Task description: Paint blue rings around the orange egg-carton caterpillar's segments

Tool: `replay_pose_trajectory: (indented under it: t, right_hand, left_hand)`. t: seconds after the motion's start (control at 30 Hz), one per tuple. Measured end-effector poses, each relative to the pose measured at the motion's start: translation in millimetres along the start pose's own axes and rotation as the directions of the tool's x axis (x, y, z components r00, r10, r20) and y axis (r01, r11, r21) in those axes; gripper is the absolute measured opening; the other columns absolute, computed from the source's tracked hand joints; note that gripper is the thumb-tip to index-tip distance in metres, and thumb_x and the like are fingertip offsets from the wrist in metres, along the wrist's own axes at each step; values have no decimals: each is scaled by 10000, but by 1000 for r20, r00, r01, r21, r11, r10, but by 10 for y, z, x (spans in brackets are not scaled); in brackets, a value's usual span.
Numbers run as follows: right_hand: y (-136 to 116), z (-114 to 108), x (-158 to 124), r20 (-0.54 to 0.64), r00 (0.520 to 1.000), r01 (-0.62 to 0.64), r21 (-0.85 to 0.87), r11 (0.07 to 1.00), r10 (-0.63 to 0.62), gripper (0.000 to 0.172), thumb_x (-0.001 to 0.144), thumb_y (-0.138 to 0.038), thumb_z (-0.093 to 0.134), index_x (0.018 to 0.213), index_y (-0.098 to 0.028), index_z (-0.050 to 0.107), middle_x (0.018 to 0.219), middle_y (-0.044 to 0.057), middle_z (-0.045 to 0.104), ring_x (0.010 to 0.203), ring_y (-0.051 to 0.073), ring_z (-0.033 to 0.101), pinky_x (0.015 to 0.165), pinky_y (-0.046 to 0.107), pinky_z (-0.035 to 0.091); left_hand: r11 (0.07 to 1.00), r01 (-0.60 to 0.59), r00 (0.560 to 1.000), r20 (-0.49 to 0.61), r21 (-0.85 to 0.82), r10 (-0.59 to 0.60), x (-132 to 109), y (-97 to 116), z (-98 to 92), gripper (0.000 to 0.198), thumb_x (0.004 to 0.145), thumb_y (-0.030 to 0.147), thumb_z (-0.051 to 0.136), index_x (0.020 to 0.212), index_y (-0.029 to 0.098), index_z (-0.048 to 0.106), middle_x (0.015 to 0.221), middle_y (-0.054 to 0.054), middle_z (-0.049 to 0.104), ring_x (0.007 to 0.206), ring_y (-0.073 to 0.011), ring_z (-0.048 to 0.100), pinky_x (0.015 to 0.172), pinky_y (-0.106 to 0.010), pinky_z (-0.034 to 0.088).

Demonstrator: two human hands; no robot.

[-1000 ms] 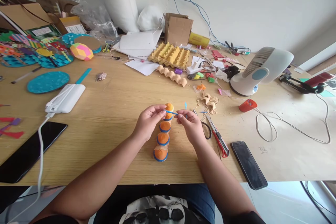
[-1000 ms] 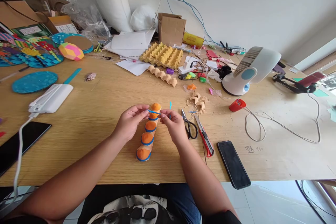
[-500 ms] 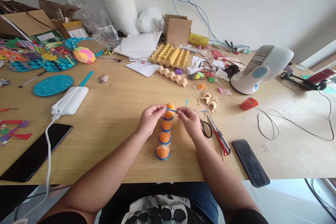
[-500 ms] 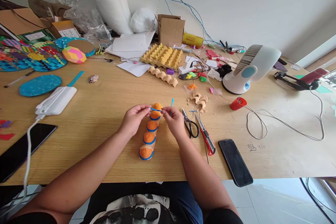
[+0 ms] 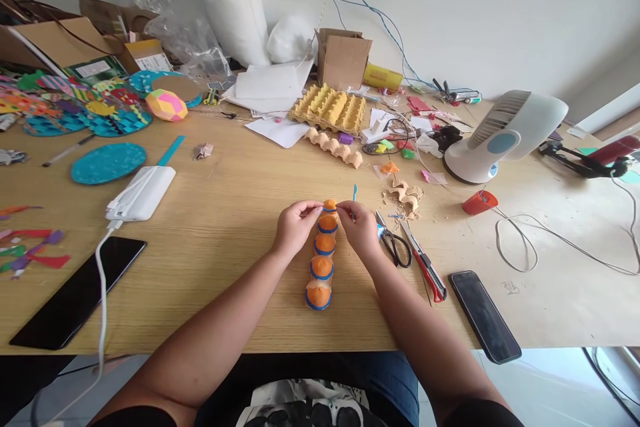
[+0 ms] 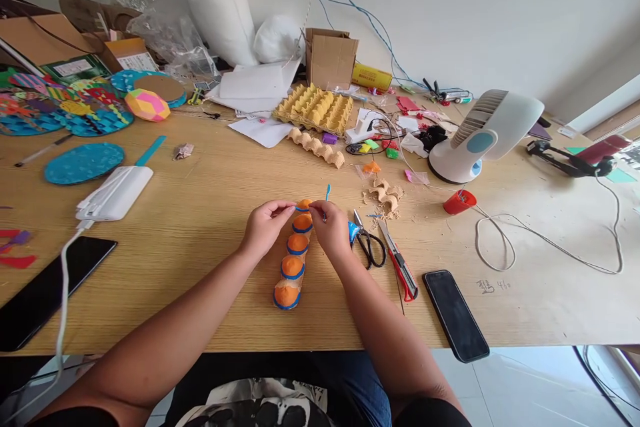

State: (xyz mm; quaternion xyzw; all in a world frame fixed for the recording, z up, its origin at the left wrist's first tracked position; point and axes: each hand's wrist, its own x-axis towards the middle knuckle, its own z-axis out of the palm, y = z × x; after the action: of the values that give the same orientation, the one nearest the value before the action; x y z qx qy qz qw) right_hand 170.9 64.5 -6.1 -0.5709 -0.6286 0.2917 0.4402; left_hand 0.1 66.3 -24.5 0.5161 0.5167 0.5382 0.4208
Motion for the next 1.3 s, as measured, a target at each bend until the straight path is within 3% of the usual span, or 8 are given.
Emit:
replay_pose_trajectory:
  t: [0.33,0.57,0.93,1.13,1.3]
  right_hand:
    - [105,129,-60,-72,997,-7,51,999,11,218,911,-356,603,946,-219,769,899,45,782,824,213,665,806,338,528]
    - [184,58,-29,-26,997,72,-78,994,-74,195,931,-323,610,948,-216,772,906,65,782,831,229,679,828,363,525]
    - [202,27,-36,10,997,83,-60,995,-82,196,926,-312,616,962,-213,781,900,67,788,821,232,690,813,360,529]
    - [141,9,-56,-52,998,19,37,999,-18,201,904,-339,631,950,-206,775,878,50,791,789,209,682,782,337,540]
    - [134,-1,-66,-49,997,-40,278,960,56,196,882,-389,685,938,-215,754,855,42,772,789,199,684,780,339,549]
  left_hand:
    - [998,40,999,-2,-44,-40,17,-102,30,270,866,413,729,1011,193,788,1062,-91,806,997,-238,744,953,-381,571]
    - [998,57,998,12,-42,-57,19,-116,30,240,850,388,742,983,196,794,1046,-90,809,988,-248,750,945,-397,583]
    - [999,52,998,24,14,-52,12,-101,30,204,874,351,712,982,199,795,1034,-79,808,974,-241,746,935,-390,580]
    - [1000,-6,1000,-16,-6,6,3,-68,38,216,882,374,722,989,194,775,1027,-78,802,977,-235,741,935,-389,577]
    - [965,70,998,25,-254,-66,-19,28,46,293,857,449,766,984,189,722,991,-70,784,913,-212,743,812,-344,601]
